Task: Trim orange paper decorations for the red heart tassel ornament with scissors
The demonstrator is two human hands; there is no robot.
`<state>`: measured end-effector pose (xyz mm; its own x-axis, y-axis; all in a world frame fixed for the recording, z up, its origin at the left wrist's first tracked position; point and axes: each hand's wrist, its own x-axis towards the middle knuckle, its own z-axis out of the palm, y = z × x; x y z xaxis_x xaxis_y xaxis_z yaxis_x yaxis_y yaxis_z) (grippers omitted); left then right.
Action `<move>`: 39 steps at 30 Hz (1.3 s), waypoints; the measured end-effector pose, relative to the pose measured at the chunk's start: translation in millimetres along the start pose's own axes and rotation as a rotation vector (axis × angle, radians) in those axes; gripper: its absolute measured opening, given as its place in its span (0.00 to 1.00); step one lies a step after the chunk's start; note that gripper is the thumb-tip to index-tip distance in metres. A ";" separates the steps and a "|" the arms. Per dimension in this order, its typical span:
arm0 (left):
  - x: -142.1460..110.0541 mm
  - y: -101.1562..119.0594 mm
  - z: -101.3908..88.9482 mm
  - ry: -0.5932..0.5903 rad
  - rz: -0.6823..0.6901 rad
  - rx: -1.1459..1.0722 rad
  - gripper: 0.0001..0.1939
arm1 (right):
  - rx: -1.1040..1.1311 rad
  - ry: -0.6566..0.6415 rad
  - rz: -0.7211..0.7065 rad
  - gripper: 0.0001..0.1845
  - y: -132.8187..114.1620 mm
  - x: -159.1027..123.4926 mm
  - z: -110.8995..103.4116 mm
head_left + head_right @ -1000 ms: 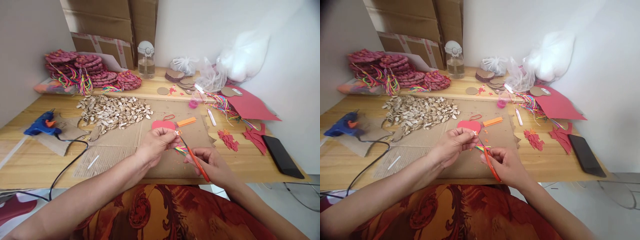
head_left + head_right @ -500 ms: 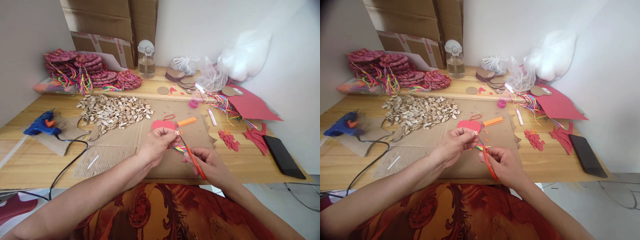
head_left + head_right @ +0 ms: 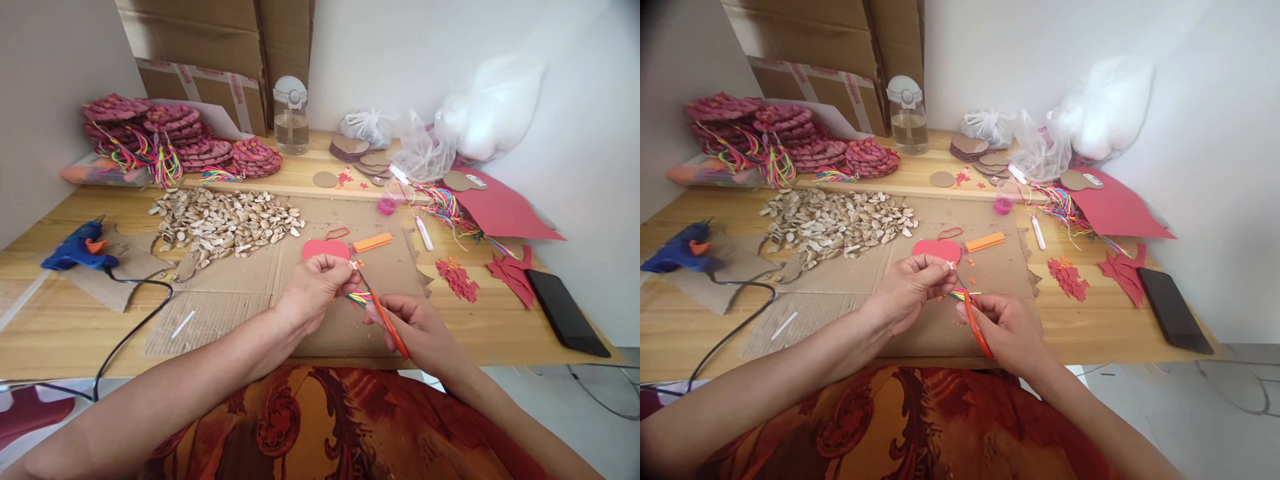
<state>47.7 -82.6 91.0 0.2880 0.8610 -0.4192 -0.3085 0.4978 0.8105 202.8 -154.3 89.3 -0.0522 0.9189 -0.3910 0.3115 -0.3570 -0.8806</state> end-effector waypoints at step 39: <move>-1.3 4.2 -7.9 -0.048 -0.040 0.004 0.04 | -0.043 -0.085 0.016 0.18 1.5 -4.8 -8.7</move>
<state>38.8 -80.7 91.7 0.3433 0.8345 -0.4310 -0.2928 0.5311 0.7951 211.8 -157.8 92.3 -0.1271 0.8949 -0.4278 0.3536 -0.3621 -0.8625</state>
